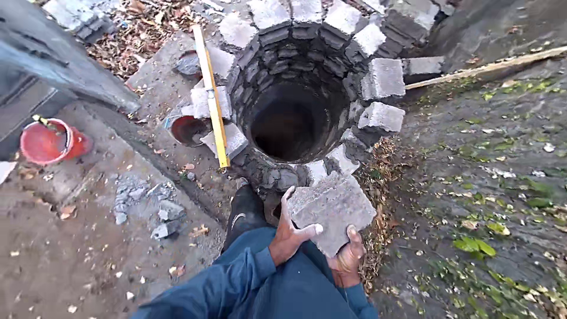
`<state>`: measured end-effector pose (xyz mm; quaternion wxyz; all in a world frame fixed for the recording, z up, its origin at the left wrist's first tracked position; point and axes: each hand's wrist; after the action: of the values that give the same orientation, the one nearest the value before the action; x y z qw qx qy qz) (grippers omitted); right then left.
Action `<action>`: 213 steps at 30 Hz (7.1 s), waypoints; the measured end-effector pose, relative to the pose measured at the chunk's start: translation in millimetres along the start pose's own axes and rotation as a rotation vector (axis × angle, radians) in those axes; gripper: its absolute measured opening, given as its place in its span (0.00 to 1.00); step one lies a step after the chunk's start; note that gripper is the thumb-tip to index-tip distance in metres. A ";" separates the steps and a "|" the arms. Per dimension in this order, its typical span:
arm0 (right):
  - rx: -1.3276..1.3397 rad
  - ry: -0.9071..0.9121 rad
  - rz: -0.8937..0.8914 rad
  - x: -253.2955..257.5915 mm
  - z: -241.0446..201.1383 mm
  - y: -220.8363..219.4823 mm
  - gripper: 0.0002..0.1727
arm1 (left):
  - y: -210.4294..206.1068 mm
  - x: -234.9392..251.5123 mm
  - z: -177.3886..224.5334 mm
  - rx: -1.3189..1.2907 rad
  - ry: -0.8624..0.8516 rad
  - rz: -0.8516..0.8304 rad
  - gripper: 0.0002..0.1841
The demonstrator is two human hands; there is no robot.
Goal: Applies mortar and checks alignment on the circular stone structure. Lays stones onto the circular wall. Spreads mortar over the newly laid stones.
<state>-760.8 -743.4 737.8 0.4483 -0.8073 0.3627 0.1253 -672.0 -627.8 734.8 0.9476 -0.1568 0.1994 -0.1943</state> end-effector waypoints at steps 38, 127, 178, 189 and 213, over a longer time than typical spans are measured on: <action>-1.315 -0.721 -0.589 326.8 180.9 -19.6 0.44 | 176.8 123.5 -183.1 -0.063 -0.001 0.932 0.63; -1.357 -0.570 -0.519 332.6 167.5 15.1 0.33 | 164.4 156.3 -160.3 -0.175 -0.117 1.100 0.36; -2.064 -0.244 -0.808 316.6 166.7 -60.1 0.44 | 166.5 115.0 -195.0 -0.176 -0.093 0.920 0.49; -2.010 -0.141 -0.699 315.0 168.7 -105.8 0.37 | 175.1 120.7 -191.6 -0.162 -0.056 0.874 0.51; -2.002 0.305 -0.660 262.4 213.9 -101.7 0.29 | 194.2 74.0 -210.0 -0.234 -0.109 0.922 0.43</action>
<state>-478.4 -659.2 542.5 -0.4582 -0.8737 -0.0902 0.1363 -642.3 -535.8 455.6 0.9200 -0.1675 0.2189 0.2785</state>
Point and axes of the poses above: each hand's wrist, its own x-axis towards the middle knuckle, its own y-axis out of the back of the hand, z = x × y, and after that the axes turned 8 degrees about -y, right-handed
